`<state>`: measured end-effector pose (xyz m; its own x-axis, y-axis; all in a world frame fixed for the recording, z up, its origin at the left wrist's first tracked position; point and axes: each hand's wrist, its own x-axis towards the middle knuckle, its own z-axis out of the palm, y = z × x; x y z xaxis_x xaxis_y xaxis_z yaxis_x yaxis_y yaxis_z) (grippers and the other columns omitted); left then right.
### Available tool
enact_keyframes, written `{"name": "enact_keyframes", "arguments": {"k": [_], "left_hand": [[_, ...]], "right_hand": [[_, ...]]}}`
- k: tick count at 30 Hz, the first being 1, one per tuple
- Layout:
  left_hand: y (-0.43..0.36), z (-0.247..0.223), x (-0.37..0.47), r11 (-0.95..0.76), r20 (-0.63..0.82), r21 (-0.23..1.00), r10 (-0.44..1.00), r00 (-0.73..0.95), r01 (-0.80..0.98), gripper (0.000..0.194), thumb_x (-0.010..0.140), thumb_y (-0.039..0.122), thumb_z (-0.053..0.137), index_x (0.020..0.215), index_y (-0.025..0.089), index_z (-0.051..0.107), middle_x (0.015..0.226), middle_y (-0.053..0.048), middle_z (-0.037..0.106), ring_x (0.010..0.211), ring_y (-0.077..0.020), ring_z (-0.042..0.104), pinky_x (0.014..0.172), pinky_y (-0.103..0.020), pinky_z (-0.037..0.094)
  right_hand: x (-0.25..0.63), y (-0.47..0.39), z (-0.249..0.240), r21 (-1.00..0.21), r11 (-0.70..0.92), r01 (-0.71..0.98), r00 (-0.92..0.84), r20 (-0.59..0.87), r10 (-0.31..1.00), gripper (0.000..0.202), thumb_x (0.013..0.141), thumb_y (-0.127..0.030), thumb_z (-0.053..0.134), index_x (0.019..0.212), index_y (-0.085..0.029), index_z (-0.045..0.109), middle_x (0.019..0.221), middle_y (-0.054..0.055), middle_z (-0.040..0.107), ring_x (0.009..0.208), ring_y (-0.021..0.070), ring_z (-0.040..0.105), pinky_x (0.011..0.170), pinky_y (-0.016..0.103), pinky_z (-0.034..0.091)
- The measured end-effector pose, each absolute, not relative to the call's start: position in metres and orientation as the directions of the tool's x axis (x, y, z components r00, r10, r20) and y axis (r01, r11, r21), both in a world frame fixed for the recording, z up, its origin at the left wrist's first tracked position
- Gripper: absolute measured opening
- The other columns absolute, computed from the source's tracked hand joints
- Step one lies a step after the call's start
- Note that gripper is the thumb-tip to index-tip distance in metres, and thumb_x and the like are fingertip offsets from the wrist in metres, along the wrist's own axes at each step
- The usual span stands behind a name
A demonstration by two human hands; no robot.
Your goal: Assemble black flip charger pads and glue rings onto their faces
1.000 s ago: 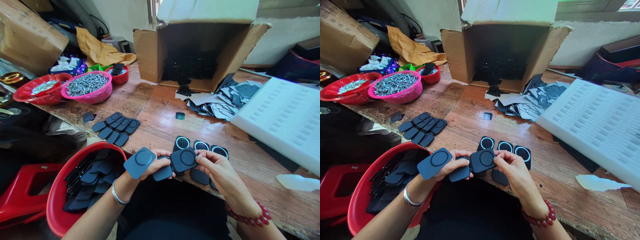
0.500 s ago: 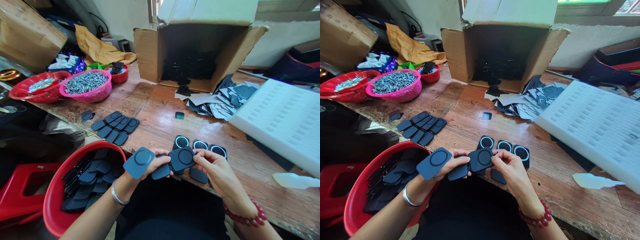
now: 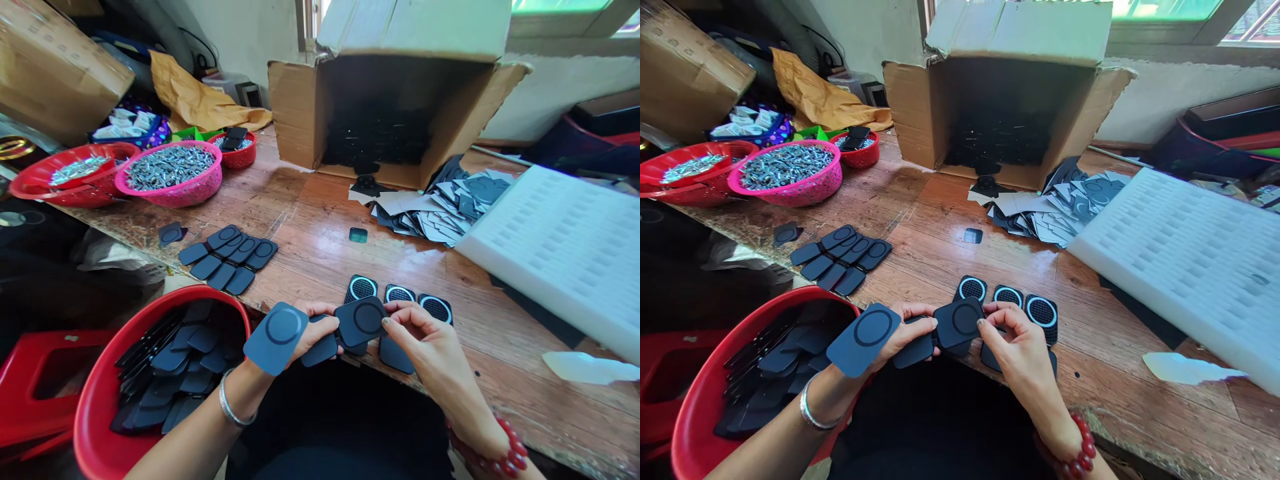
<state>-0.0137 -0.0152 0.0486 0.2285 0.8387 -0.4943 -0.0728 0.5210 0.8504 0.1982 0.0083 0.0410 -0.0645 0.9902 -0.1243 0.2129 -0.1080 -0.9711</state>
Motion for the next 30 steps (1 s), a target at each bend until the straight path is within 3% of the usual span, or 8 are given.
{"name": "enact_keyframes", "arguments": {"k": [8,13,22,26,30], "left_hand": [[-0.018,0.043,-0.016,0.455,-0.434,0.890,0.867,0.244,-0.034,0.026,0.084,0.039,0.065,0.102,0.024,0.076,0.077,-0.001,0.074,0.065,-0.0155,0.068,0.057,-0.022,0.053],[-0.019,0.042,-0.018,0.451,-0.439,0.893,0.865,0.245,0.008,0.028,0.086,0.042,0.065,0.107,0.026,0.075,0.083,-0.001,0.075,0.070,-0.0163,0.070,0.063,-0.023,0.055],[-0.023,0.038,-0.019,0.373,-0.387,0.922,0.904,0.181,0.107,0.026,0.088,0.039,0.062,0.107,0.029,0.076,0.084,0.001,0.076,0.070,-0.0173,0.071,0.062,-0.025,0.055],[-0.026,0.040,-0.020,0.294,-0.331,0.937,0.922,0.201,0.190,0.028,0.089,0.039,0.060,0.109,0.028,0.076,0.081,0.001,0.075,0.073,-0.0172,0.069,0.066,-0.024,0.054],[-0.027,0.049,-0.020,0.271,-0.318,0.929,0.932,0.171,0.252,0.030,0.088,0.036,0.058,0.108,0.024,0.077,0.082,-0.001,0.075,0.072,-0.0179,0.067,0.064,-0.025,0.052]], "right_hand": [[0.195,0.005,0.034,-0.965,-0.038,0.258,-0.005,-0.041,0.999,0.027,0.070,-0.043,0.074,0.057,-0.022,0.066,0.098,0.012,0.065,0.094,0.0257,0.061,0.067,0.031,0.051],[0.194,0.005,0.029,-0.970,-0.010,0.244,-0.002,-0.011,1.000,0.024,0.072,-0.039,0.072,0.058,-0.020,0.065,0.096,0.011,0.064,0.089,0.0227,0.062,0.066,0.029,0.052],[0.195,0.004,0.026,-0.914,0.115,0.390,-0.066,0.097,0.993,0.025,0.081,-0.035,0.063,0.062,-0.020,0.058,0.085,0.007,0.059,0.076,0.0174,0.058,0.059,0.026,0.046],[0.200,0.004,0.032,-0.716,0.270,0.643,-0.210,0.174,0.962,0.034,0.091,-0.042,0.053,0.064,-0.022,0.052,0.069,0.003,0.056,0.062,0.0162,0.054,0.057,0.028,0.041],[0.208,0.007,0.035,-0.436,0.260,0.861,-0.212,0.156,0.965,0.054,0.089,-0.068,0.046,0.060,-0.023,0.047,0.055,0.002,0.053,0.050,0.0176,0.049,0.049,0.030,0.032]]}}
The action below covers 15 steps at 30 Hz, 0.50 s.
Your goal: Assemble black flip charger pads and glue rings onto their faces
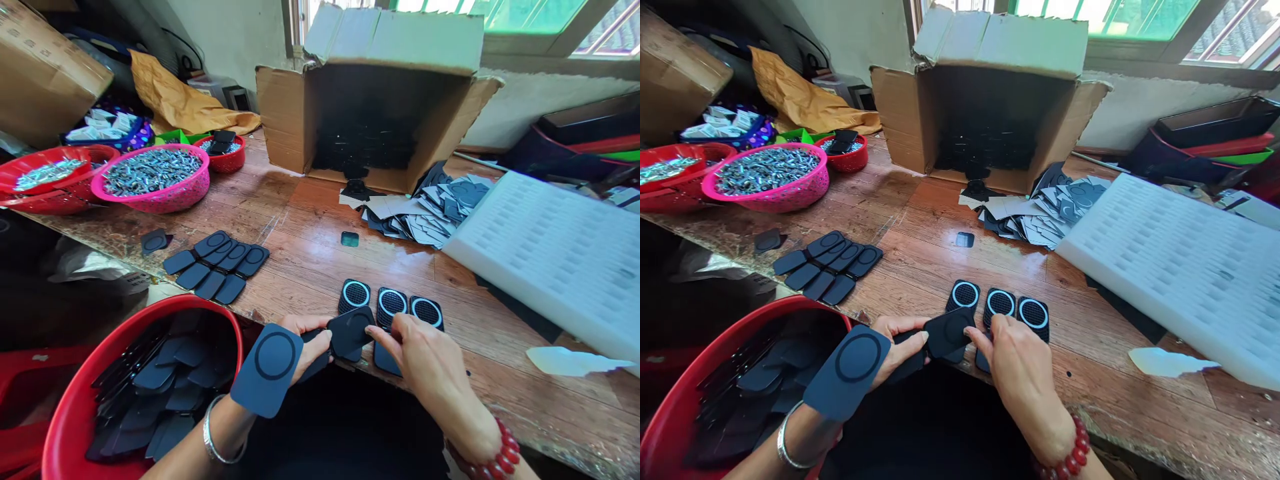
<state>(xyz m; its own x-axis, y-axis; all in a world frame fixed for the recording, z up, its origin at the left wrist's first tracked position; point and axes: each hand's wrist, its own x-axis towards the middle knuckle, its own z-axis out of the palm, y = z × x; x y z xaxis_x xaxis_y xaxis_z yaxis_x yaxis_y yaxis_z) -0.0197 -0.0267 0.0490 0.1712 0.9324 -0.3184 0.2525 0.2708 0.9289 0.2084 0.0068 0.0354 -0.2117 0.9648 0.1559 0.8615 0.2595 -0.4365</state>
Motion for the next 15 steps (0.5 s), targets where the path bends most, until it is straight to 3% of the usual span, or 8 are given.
{"name": "enact_keyframes", "arguments": {"k": [1,3,6,9,12,15], "left_hand": [[-0.027,0.052,-0.020,0.281,-0.324,0.928,0.933,0.156,0.246,0.030,0.089,0.035,0.057,0.108,0.024,0.076,0.082,-0.001,0.075,0.072,-0.0180,0.067,0.064,-0.025,0.052],[-0.027,0.056,-0.020,0.274,-0.310,0.935,0.941,0.139,0.226,0.029,0.089,0.034,0.057,0.107,0.024,0.076,0.086,-0.001,0.076,0.077,-0.0182,0.068,0.068,-0.025,0.053],[-0.030,0.058,-0.019,0.204,-0.239,0.949,0.962,0.129,0.241,0.023,0.086,0.035,0.062,0.099,0.023,0.077,0.091,0.000,0.075,0.086,-0.0189,0.067,0.077,-0.025,0.052],[-0.035,0.057,-0.019,0.196,-0.234,0.951,0.962,0.141,0.240,0.024,0.086,0.040,0.063,0.093,0.021,0.077,0.092,-0.001,0.075,0.085,-0.0194,0.066,0.076,-0.025,0.051],[-0.038,0.057,-0.023,0.233,-0.279,0.943,0.943,0.182,0.236,0.027,0.086,0.041,0.061,0.093,0.020,0.077,0.087,-0.001,0.075,0.081,-0.0189,0.067,0.072,-0.024,0.051],[-0.033,0.056,-0.044,0.282,-0.291,0.901,0.957,-0.024,0.328,0.028,0.081,0.044,0.064,0.090,0.021,0.077,0.083,0.000,0.076,0.078,-0.0197,0.068,0.071,-0.026,0.052]], "right_hand": [[0.208,0.008,0.035,-0.444,0.226,0.867,-0.176,0.151,0.973,0.055,0.085,-0.074,0.048,0.063,-0.023,0.048,0.055,0.002,0.053,0.047,0.0174,0.048,0.047,0.030,0.031],[0.204,0.008,0.034,-0.584,0.192,0.789,-0.144,0.128,0.981,0.055,0.077,-0.077,0.057,0.079,-0.023,0.055,0.062,0.002,0.060,0.050,0.0178,0.053,0.048,0.029,0.038],[0.189,0.006,0.031,-0.813,0.156,0.561,-0.174,0.069,0.982,0.054,0.073,-0.068,0.069,0.099,-0.022,0.057,0.075,0.002,0.067,0.060,0.0179,0.061,0.055,0.028,0.049],[0.174,0.003,0.029,-0.902,0.042,0.429,-0.156,-0.028,0.987,0.042,0.081,-0.064,0.062,0.079,-0.022,0.058,0.057,-0.002,0.058,0.046,0.0137,0.053,0.043,0.023,0.041],[0.169,0.004,0.027,-0.934,-0.117,0.338,-0.127,-0.168,0.978,0.051,0.084,-0.069,0.054,0.068,-0.022,0.056,0.038,-0.006,0.042,0.030,0.0096,0.038,0.032,0.021,0.026],[0.175,0.010,0.027,-0.950,-0.225,0.217,-0.097,-0.251,0.963,0.056,0.080,-0.075,0.055,0.072,-0.020,0.059,0.042,-0.003,0.051,0.030,0.0094,0.041,0.031,0.020,0.028]]}}
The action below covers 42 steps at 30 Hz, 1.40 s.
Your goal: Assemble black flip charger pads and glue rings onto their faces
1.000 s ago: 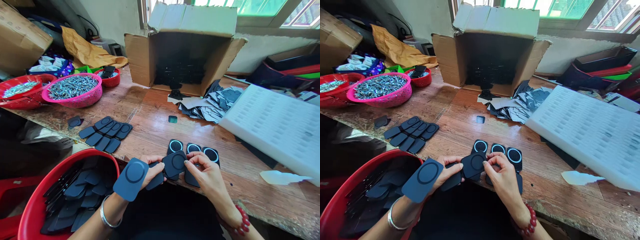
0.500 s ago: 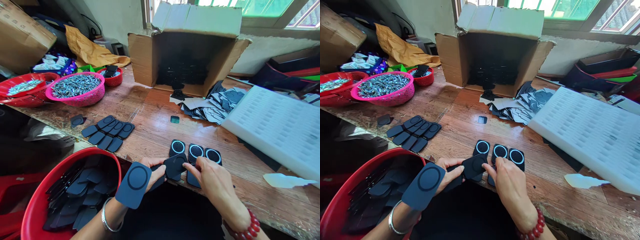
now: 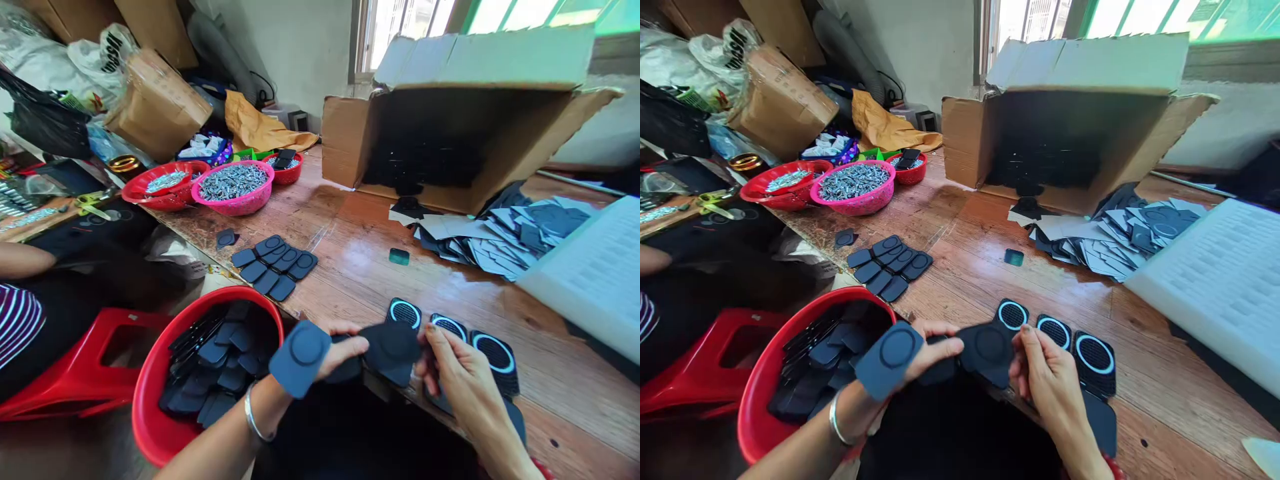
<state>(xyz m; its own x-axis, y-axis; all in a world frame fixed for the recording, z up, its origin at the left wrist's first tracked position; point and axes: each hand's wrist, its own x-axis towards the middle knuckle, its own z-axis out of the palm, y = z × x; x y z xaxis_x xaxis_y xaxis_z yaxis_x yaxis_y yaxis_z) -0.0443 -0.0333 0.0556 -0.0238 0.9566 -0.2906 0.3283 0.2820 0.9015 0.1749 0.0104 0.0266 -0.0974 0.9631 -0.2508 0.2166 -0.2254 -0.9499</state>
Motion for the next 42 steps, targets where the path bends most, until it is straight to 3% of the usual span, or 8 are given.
{"name": "enact_keyframes", "arguments": {"k": [3,6,11,18,26,32,37,42], "left_hand": [[-0.018,0.048,-0.089,0.278,-0.129,0.862,0.929,-0.348,0.424,0.034,0.082,0.051,0.058,0.082,0.022,0.076,0.079,-0.001,0.075,0.074,-0.0214,0.068,0.068,-0.029,0.054],[0.005,0.035,-0.143,0.290,0.162,0.789,0.752,-0.639,0.541,0.035,0.076,0.053,0.059,0.083,0.022,0.074,0.083,-0.002,0.075,0.084,-0.0246,0.069,0.080,-0.034,0.055],[0.034,0.022,-0.201,0.315,0.195,0.775,0.706,-0.681,0.548,0.028,0.066,0.045,0.062,0.077,0.020,0.067,0.082,-0.006,0.073,0.086,-0.0280,0.067,0.086,-0.040,0.053],[0.026,0.034,-0.160,0.176,0.423,0.556,0.782,-0.458,0.812,0.030,0.076,0.044,0.061,0.093,0.020,0.068,0.099,-0.011,0.071,0.102,-0.0321,0.063,0.098,-0.049,0.044],[0.010,0.022,-0.001,-0.098,0.114,0.823,0.993,0.006,0.559,0.010,0.082,0.029,0.060,0.083,0.023,0.068,0.088,-0.004,0.072,0.089,-0.0226,0.066,0.085,-0.037,0.052],[0.010,0.016,0.030,-0.170,0.156,0.836,0.985,0.071,0.522,0.008,0.082,0.026,0.061,0.085,0.023,0.068,0.088,-0.004,0.070,0.089,-0.0230,0.064,0.084,-0.039,0.050],[0.015,0.016,0.036,-0.098,0.082,0.855,0.995,0.055,0.510,0.008,0.081,0.022,0.062,0.088,0.022,0.066,0.089,-0.004,0.070,0.089,-0.0217,0.063,0.085,-0.038,0.050],[0.020,0.019,0.041,-0.096,0.076,0.860,0.995,0.060,0.501,0.017,0.078,0.022,0.065,0.095,0.022,0.064,0.094,-0.005,0.070,0.091,-0.0226,0.062,0.084,-0.038,0.049]], "right_hand": [[0.187,0.016,0.029,-0.964,-0.226,0.140,-0.053,-0.235,0.970,0.059,0.076,-0.077,0.059,0.076,-0.018,0.061,0.052,0.001,0.060,0.035,0.0101,0.048,0.034,0.021,0.036],[0.198,0.015,0.031,-0.963,-0.203,0.177,-0.036,-0.212,0.977,0.060,0.071,-0.077,0.064,0.075,-0.017,0.060,0.052,0.000,0.058,0.036,0.0099,0.049,0.034,0.020,0.037],[0.211,0.006,0.026,-0.955,-0.175,0.238,-0.081,-0.199,0.977,0.058,0.075,-0.076,0.060,0.076,-0.019,0.057,0.055,-0.001,0.058,0.039,0.0102,0.051,0.037,0.020,0.039],[0.225,-0.001,0.025,-0.933,-0.004,0.359,-0.038,-0.019,0.999,0.037,0.086,-0.056,0.060,0.084,-0.019,0.062,0.066,0.001,0.061,0.055,0.0142,0.055,0.049,0.025,0.045],[0.232,0.027,0.043,-0.847,0.143,0.512,-0.035,0.146,0.989,0.024,0.087,-0.039,0.058,0.076,-0.019,0.066,0.070,0.003,0.065,0.063,0.0167,0.056,0.058,0.028,0.043],[0.248,0.051,0.043,-0.822,0.175,0.542,-0.004,0.205,0.979,0.020,0.086,-0.032,0.057,0.074,-0.018,0.064,0.069,0.002,0.064,0.064,0.0154,0.055,0.061,0.028,0.041],[0.236,0.036,0.040,-0.863,0.171,0.475,-0.120,0.129,0.984,0.018,0.088,-0.030,0.059,0.077,-0.019,0.067,0.071,0.002,0.066,0.063,0.0155,0.057,0.060,0.028,0.044],[0.207,0.009,0.045,-0.809,0.454,0.372,-0.264,0.377,0.888,0.013,0.090,-0.021,0.061,0.086,-0.022,0.073,0.088,0.005,0.067,0.085,0.0190,0.062,0.075,0.032,0.050]]}}
